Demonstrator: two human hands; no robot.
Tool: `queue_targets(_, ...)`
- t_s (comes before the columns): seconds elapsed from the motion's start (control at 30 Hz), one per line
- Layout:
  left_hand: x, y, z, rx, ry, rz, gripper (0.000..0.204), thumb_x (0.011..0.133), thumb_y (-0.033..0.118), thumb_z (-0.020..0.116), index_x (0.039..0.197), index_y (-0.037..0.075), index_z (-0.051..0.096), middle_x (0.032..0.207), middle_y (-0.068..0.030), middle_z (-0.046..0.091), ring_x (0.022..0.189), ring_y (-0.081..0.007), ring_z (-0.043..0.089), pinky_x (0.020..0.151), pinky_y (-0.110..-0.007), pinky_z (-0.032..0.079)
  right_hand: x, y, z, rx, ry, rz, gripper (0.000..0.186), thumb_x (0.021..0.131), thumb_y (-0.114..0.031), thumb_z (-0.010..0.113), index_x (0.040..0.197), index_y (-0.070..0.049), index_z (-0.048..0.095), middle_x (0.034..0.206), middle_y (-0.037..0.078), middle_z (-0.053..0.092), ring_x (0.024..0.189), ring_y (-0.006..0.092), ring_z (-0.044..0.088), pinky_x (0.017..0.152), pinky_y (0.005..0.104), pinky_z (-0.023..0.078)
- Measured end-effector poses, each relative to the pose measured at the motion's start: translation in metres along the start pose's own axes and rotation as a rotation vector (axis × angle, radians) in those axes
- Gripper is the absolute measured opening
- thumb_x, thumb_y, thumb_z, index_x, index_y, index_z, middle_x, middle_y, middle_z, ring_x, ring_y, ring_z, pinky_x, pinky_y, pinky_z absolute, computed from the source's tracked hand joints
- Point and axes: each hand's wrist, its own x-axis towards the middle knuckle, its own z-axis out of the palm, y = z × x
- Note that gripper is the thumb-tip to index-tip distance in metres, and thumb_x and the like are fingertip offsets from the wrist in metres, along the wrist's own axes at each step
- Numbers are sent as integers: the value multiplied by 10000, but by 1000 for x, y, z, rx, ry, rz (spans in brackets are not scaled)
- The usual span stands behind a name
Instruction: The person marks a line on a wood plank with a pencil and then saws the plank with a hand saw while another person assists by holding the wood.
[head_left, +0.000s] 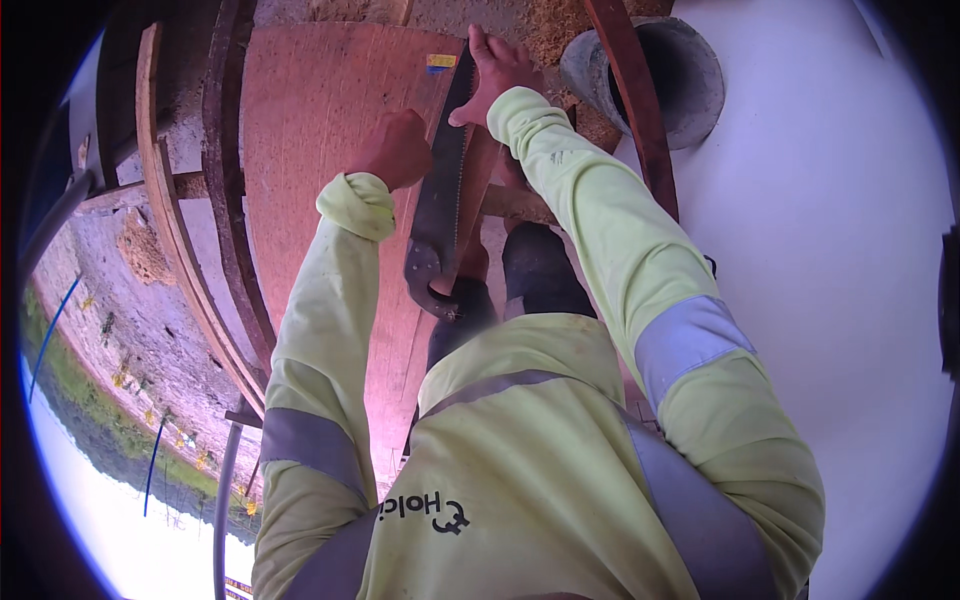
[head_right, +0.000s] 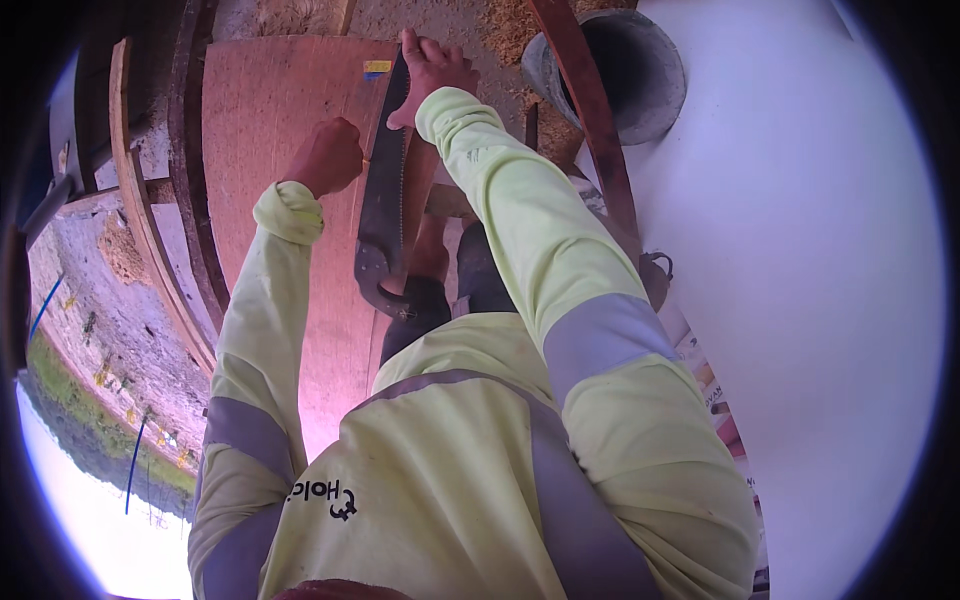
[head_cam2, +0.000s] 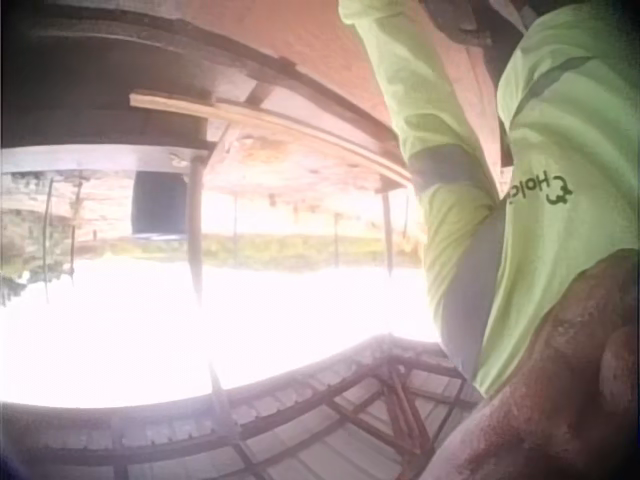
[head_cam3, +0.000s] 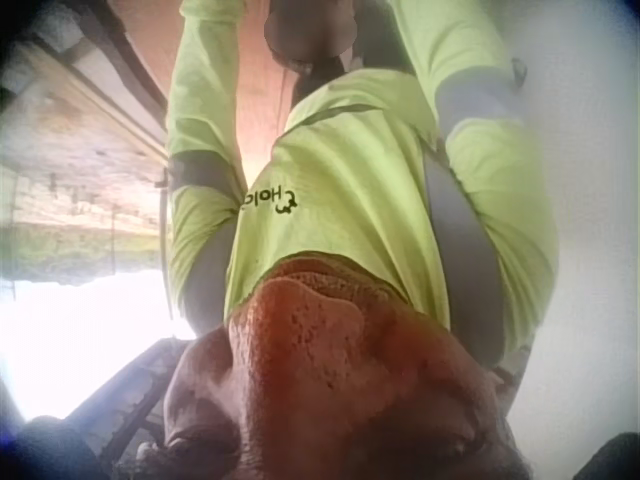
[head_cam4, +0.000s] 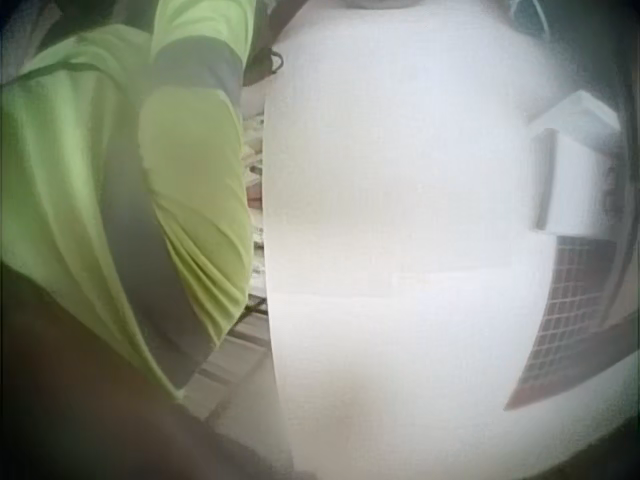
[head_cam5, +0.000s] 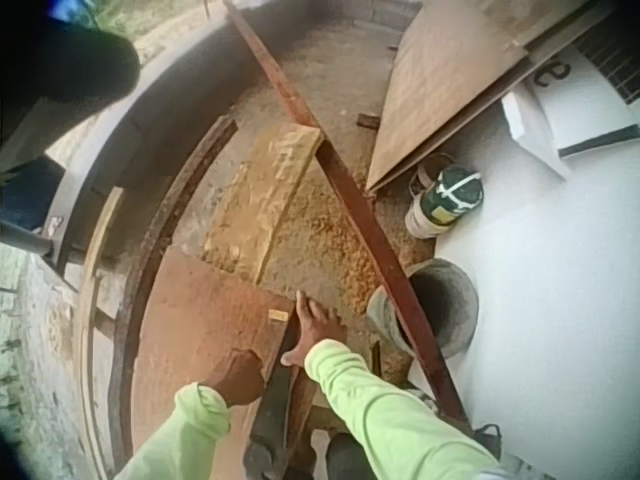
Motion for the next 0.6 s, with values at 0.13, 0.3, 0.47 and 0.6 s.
queue_targets(0.13, 47, 49, -47, 35, -123, -10, 280, 761, 106, 646, 966, -85, 646, 1014, -305, 659, 1004, -456, 642, 819, -495, 539, -3, 11, -10, 14, -50, 63, 1239, 501, -353, 906, 1527, -240, 221, 1437, -19, 425, 1283, 302, 421, 986, 559, 458)
queue_targets(0.3, 111, 49, -84, 127, 166, 67, 220, 820, 140, 611, 911, -56, 655, 972, -249, 673, 942, -444, 646, 801, -482, 530, -1, -4, -18, 50, -107, 58, 1234, 520, -343, 900, 1534, -240, 204, 1461, -4, 403, 1319, 312, 382, 1033, 551, 435)
queue_targets(0.47, 92, 63, -110, 13, 571, 119, 257, 905, 197, 566, 900, -38, 670, 885, -166, 687, 817, -403, 657, 756, -432, 534, 0, -7, -14, 60, -80, 49, 1227, 509, -340, 910, 1518, -237, 220, 1435, -4, 422, 1307, 297, 400, 1004, 563, 446)
queue_targets(0.6, -8, 52, -117, -1102, 676, 39, 272, 1006, 240, 546, 1044, 9, 685, 715, -14, 567, 622, -114, 530, 624, -326, 521, 1, 3, -12, 85, -55, 37, 1189, 529, -354, 901, 1509, -256, 235, 1401, -1, 462, 1289, 296, 428, 994, 580, 442)
